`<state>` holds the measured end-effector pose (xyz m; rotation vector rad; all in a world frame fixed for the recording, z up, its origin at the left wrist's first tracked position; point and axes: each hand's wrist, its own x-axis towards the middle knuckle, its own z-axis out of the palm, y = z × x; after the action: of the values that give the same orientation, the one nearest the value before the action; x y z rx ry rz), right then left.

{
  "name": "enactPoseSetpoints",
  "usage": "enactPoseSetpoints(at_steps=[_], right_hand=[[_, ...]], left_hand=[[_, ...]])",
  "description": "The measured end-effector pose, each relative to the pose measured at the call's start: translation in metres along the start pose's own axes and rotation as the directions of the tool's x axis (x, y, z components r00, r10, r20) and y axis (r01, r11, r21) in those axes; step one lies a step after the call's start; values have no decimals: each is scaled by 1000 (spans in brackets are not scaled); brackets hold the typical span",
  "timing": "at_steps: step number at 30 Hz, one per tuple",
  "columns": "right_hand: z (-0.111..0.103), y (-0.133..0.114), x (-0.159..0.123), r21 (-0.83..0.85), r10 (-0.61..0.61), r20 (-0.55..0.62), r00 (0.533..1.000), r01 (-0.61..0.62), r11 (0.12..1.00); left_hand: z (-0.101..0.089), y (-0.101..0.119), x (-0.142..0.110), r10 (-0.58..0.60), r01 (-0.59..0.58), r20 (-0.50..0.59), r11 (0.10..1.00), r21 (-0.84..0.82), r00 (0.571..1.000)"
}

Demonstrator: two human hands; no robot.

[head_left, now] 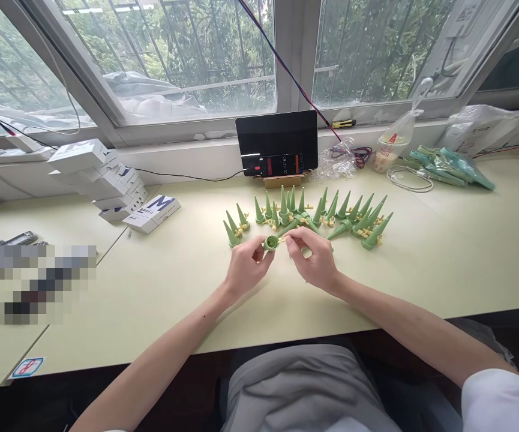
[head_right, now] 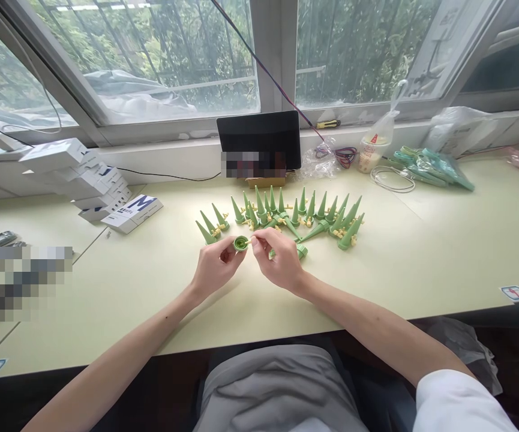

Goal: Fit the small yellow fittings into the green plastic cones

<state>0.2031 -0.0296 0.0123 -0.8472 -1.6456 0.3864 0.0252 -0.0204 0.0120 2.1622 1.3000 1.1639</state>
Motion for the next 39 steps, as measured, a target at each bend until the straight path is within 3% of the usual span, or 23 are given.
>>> enactPoseSetpoints(at_steps=[2,5,8,11,16,25,39], right_hand=[[0,0,0,-3,10,-5,1000,-10,1000],[0,0,0,-9,3,-4,1000,-3,1000],[0,-1,0,-5,-3,8,1000,3,1000],[0,-1,1,-3,9,11,1000,-9,1000],[0,-1,1,20,21,13,1000,-21,1000],[0,1,1,24,39,14,999,-40,999],[0,-1,2,46,6,28,1000,-8,999]], left_hand=[[-2,3,2,-106,106,7,982,-156,994],[-7,7,7,-277,284,79,865,-413,958],[-10,7,11,-379,414,179,744,-525,908],[-11,4,12,-400,466,247,681,-565,883],[-9,-1,12,-386,506,328,614,-606,862],[-11,3,14,-415,551,368,540,-636,832],[-10,1,12,-413,542,361,523,-658,836]])
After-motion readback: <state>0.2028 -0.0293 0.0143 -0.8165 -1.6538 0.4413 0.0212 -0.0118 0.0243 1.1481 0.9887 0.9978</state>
